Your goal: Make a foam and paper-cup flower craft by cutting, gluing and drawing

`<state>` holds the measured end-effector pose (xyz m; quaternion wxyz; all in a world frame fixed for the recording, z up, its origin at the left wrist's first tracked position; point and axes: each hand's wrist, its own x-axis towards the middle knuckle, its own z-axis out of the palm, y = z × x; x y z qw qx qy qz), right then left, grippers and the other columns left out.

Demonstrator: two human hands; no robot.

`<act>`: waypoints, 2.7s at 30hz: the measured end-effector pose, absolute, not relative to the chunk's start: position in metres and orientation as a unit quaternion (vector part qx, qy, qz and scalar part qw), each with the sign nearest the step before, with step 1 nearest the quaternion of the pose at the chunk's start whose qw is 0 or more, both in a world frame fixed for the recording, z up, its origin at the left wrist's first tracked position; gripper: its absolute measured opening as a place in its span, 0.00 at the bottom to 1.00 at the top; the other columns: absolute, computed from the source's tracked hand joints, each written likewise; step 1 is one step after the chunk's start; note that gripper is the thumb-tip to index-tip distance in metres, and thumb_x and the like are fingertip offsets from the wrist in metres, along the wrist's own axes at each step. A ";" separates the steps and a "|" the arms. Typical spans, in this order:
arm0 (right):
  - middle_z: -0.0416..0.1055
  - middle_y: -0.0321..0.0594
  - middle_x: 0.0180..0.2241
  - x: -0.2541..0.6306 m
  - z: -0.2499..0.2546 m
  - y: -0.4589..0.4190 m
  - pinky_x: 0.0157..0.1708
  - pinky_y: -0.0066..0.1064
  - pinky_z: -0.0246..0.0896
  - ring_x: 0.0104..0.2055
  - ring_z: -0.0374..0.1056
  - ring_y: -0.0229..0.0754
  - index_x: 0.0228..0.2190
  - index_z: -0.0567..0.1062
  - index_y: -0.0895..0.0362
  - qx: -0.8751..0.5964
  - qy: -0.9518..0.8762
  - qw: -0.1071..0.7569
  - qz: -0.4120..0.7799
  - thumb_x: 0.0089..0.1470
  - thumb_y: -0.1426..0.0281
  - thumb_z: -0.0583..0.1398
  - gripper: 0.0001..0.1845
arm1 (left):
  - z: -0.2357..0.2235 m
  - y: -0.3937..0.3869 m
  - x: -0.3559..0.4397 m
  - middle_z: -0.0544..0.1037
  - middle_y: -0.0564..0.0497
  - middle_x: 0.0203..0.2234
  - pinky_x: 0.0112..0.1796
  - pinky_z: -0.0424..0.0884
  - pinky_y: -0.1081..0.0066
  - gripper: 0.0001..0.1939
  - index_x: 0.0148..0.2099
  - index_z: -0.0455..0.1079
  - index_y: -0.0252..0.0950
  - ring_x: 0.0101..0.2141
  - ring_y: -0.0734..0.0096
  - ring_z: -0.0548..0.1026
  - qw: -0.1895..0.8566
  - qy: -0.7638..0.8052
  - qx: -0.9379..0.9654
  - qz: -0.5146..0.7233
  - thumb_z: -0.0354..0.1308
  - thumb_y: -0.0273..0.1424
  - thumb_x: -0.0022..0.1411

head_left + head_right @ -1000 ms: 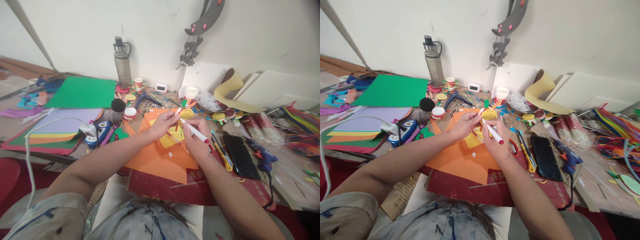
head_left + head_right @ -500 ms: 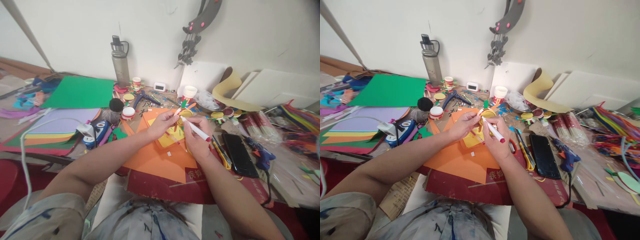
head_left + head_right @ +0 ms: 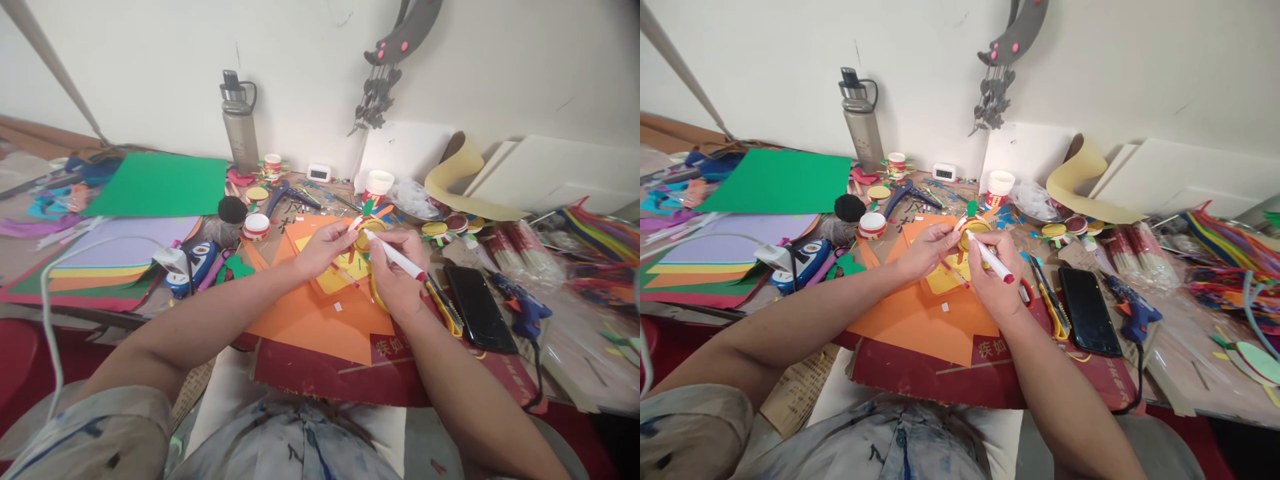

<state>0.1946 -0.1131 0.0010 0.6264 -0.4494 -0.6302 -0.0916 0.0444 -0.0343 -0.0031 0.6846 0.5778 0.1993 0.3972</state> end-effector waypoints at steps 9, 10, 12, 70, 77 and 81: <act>0.80 0.38 0.35 0.196 0.003 -0.113 0.37 0.38 0.76 0.37 0.79 0.44 0.39 0.77 0.51 -0.462 -0.616 0.628 -0.112 0.67 0.61 0.65 0.07 | -0.001 -0.037 0.045 0.72 0.55 0.27 0.33 0.67 0.73 0.33 0.35 0.74 0.33 0.30 0.78 0.69 0.686 0.192 0.570 0.410 0.75 0.59 0.53; 0.80 0.37 0.35 0.196 0.003 -0.113 0.37 0.38 0.76 0.37 0.79 0.44 0.39 0.77 0.51 -0.462 -0.615 0.629 -0.112 0.67 0.61 0.65 0.07 | -0.002 -0.037 0.044 0.71 0.55 0.28 0.33 0.67 0.73 0.32 0.35 0.74 0.33 0.30 0.77 0.69 0.684 0.194 0.572 0.409 0.75 0.59 0.54; 0.80 0.37 0.35 0.196 0.003 -0.113 0.36 0.38 0.76 0.37 0.79 0.43 0.40 0.77 0.51 -0.461 -0.615 0.630 -0.110 0.67 0.61 0.65 0.07 | -0.003 -0.036 0.043 0.71 0.54 0.28 0.34 0.68 0.73 0.31 0.36 0.74 0.34 0.30 0.77 0.69 0.681 0.198 0.575 0.408 0.75 0.59 0.55; 0.79 0.38 0.37 0.197 0.002 -0.113 0.36 0.37 0.73 0.36 0.77 0.43 0.42 0.78 0.51 -0.450 -0.625 0.629 -0.108 0.67 0.64 0.66 0.05 | 0.009 -0.038 0.049 0.75 0.55 0.25 0.29 0.68 0.72 0.19 0.31 0.65 0.36 0.26 0.76 0.75 0.793 0.196 0.389 0.426 0.76 0.34 0.58; 0.79 0.37 0.37 0.198 0.001 -0.112 0.37 0.36 0.75 0.36 0.78 0.43 0.42 0.77 0.51 -0.462 -0.626 0.619 -0.110 0.67 0.63 0.66 0.06 | 0.013 -0.043 0.048 0.76 0.54 0.26 0.26 0.68 0.74 0.14 0.32 0.70 0.33 0.26 0.76 0.77 0.787 0.205 0.407 0.416 0.72 0.31 0.64; 0.79 0.37 0.37 0.197 0.001 -0.112 0.36 0.36 0.74 0.36 0.78 0.43 0.42 0.77 0.51 -0.457 -0.630 0.617 -0.119 0.67 0.63 0.65 0.06 | 0.013 -0.044 0.048 0.77 0.53 0.26 0.25 0.68 0.74 0.13 0.32 0.70 0.32 0.26 0.74 0.78 0.788 0.203 0.402 0.419 0.71 0.29 0.64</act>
